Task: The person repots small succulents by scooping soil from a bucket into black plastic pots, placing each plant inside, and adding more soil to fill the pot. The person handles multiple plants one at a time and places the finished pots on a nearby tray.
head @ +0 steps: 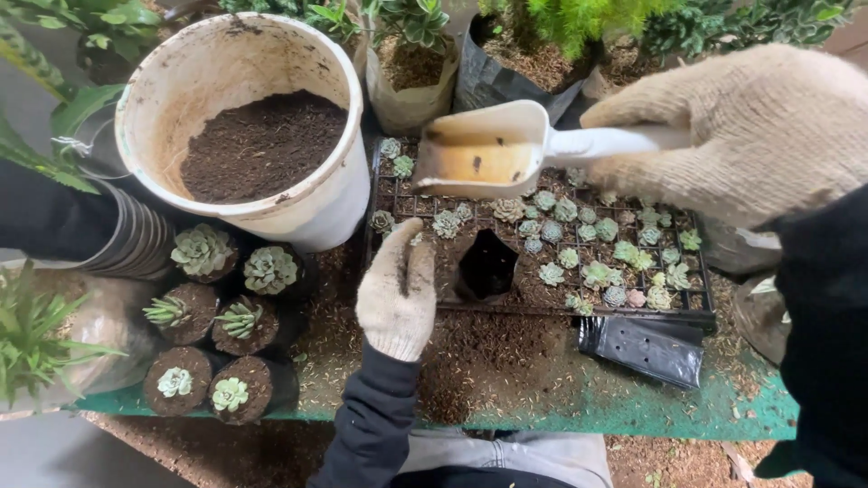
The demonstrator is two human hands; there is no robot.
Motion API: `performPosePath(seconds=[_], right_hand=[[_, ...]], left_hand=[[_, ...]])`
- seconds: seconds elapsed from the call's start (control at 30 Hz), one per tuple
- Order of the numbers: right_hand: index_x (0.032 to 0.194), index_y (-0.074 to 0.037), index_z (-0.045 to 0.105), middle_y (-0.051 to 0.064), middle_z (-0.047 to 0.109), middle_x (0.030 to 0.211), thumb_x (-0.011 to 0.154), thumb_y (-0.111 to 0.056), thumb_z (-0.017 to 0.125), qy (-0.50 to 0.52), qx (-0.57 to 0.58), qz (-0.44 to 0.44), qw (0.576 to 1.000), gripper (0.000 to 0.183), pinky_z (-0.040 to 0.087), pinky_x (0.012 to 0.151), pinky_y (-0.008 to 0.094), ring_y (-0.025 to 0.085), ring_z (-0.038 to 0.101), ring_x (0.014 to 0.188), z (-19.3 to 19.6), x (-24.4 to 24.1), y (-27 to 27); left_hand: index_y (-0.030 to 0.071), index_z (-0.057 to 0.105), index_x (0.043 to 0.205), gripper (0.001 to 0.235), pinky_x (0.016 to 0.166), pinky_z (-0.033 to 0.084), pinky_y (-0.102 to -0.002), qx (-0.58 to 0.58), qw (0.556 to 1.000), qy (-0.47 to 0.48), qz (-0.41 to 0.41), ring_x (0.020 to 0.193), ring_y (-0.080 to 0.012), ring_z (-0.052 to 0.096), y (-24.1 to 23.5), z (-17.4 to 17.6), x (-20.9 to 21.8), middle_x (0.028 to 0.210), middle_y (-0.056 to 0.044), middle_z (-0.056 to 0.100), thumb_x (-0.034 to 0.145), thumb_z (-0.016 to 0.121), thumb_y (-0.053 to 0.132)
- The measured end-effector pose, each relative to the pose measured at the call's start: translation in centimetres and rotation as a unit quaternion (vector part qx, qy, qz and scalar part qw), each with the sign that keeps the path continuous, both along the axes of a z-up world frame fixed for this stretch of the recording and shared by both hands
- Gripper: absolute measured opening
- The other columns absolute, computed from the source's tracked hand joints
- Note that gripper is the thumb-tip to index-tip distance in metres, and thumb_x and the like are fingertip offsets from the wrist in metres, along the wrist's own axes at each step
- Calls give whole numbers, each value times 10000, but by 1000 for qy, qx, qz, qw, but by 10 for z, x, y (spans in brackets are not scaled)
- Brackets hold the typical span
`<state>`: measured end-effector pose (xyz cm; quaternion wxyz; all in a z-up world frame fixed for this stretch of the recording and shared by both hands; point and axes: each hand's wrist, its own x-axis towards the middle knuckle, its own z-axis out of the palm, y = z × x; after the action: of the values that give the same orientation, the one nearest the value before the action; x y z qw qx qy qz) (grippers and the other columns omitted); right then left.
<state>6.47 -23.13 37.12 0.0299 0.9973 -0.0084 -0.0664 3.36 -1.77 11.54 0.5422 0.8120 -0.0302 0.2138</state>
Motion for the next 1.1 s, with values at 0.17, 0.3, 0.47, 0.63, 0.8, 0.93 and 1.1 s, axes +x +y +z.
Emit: performPosePath(seconds=[0.17, 0.3, 0.47, 0.63, 0.8, 0.93, 1.1], right_hand=[[1274, -227, 742, 34, 786, 935, 927, -392, 678, -27, 149, 134, 979, 390, 571, 610, 407, 249, 702, 677, -18, 37, 47], [959, -159, 668, 51, 668, 745, 1069, -406, 534, -41, -20, 211, 976, 302, 550, 465, 442, 254, 644, 569, -35, 82, 113], [1181, -1, 689, 141, 712, 1013, 1130, -299, 416, 22, -97, 201, 975, 407, 607, 797, 489, 311, 722, 849, -35, 112, 190], [1132, -24, 709, 134, 724, 977, 1075, -292, 459, 0, -88, 240, 967, 371, 606, 801, 491, 310, 732, 850, -52, 133, 228], [1058, -58, 738, 124, 742, 923, 992, -281, 522, -22, -82, 281, 956, 318, 606, 807, 494, 309, 746, 852, -75, 144, 240], [1022, -75, 753, 119, 751, 896, 950, -277, 554, -27, -82, 299, 950, 292, 606, 809, 495, 308, 753, 853, -96, 157, 243], [948, -110, 781, 108, 770, 842, 867, -269, 618, -39, -74, 339, 937, 241, 605, 815, 499, 307, 768, 854, -120, 172, 240]], left_hand=[[6, 618, 1296, 286, 879, 636, -330, -35, 982, -171, 65, 975, -232, 721, 39, 31, 6, 1091, -133, 710, 1097, 517, 185], [-3, 513, 1454, 333, 924, 624, -270, -135, 950, -273, 68, 1063, -161, 668, 70, 59, 24, 1370, -132, 624, 1174, 410, 146], [-73, 525, 1387, 338, 1120, 561, -380, -103, 916, -343, 178, 1253, -309, 621, 115, 79, 75, 1377, -215, 579, 1160, 442, 163], [-30, 554, 1375, 326, 1182, 475, -412, 17, 928, -304, 214, 1321, -319, 584, 165, 62, 119, 1363, -200, 595, 1164, 408, 172], [77, 628, 1358, 311, 1152, 454, -428, 65, 942, -227, 240, 1284, -336, 613, 167, 55, 132, 1319, -167, 646, 1134, 464, 219], [176, 614, 1379, 312, 1113, 472, -415, 127, 933, -223, 254, 1181, -293, 641, 169, 50, 135, 1369, -67, 637, 1138, 442, 272], [155, 607, 1394, 332, 1066, 490, -437, 220, 915, -214, 262, 1149, -333, 631, 175, 43, 136, 1380, -85, 631, 1138, 408, 225]])
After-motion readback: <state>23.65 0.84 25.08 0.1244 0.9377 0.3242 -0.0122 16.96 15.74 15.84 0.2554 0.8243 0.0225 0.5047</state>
